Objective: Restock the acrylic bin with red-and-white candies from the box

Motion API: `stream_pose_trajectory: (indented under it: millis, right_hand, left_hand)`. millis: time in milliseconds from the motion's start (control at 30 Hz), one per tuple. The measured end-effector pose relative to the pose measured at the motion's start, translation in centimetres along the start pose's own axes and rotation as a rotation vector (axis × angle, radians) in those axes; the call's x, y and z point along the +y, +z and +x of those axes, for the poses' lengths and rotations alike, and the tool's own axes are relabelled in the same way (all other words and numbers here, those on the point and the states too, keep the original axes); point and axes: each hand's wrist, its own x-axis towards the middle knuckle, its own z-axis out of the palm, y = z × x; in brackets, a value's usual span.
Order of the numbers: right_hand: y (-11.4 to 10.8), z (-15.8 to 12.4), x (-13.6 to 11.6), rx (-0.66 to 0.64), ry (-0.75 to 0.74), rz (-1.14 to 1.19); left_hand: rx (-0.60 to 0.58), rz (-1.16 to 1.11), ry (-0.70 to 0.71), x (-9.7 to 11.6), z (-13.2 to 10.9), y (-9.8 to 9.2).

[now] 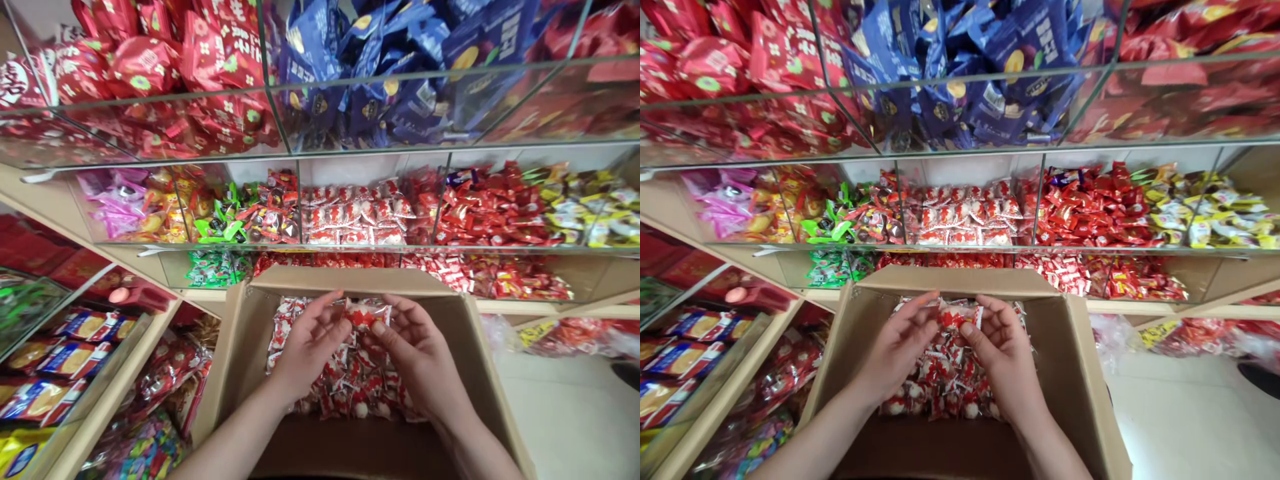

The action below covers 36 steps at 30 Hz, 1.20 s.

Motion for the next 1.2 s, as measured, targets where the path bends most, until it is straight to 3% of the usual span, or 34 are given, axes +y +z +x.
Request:
stream_pose_trajectory:
  millis: [100,267,400,667,833,967,1100,1200]
  right_hand:
    - [0.0,-0.1,0.4,-0.025,0.01,-0.013]
    - [0.1,-0.3,0.6,-0.05,0.051,-0.038]
    - [0.2,-0.1,1.0,-0.016,0.051,-0.061]
    - [-0.4,-0.3,3.0,0.099,-0.034,-0.201]
    - [0.2,-0.6,4.0,0.206,-0.09,-0.286]
    - [-0.5,-0.3,3.8,0.017,-0.125,-0.395]
    - [-1.7,0.3,1.7,-0.233,-0.054,-0.555]
    - [-2.0,0.4,0.3,-0.447,0.028,-0.725]
  left_hand:
    - [0.103,-0.098,-0.107,0.2,0.2,0.1]
    - [0.067,-0.14,-0.169,0.8,0.5,0.3]
    - [0.113,-0.176,-0.199,0.3,0.7,0.2]
    - [0.251,-0.236,-0.1,-1.5,0.8,0.5]
    - [0.155,-0.376,-0.151,-1.6,-0.1,1.7]
    - [0.093,-0.212,-0.177,-1.8,-0.9,0.8]
    - [-0.201,0.248,-0.176,-1.7,-1.4,-1.3]
    - [-0.309,0.432,-0.207,-1.2,-1.6,-2.2]
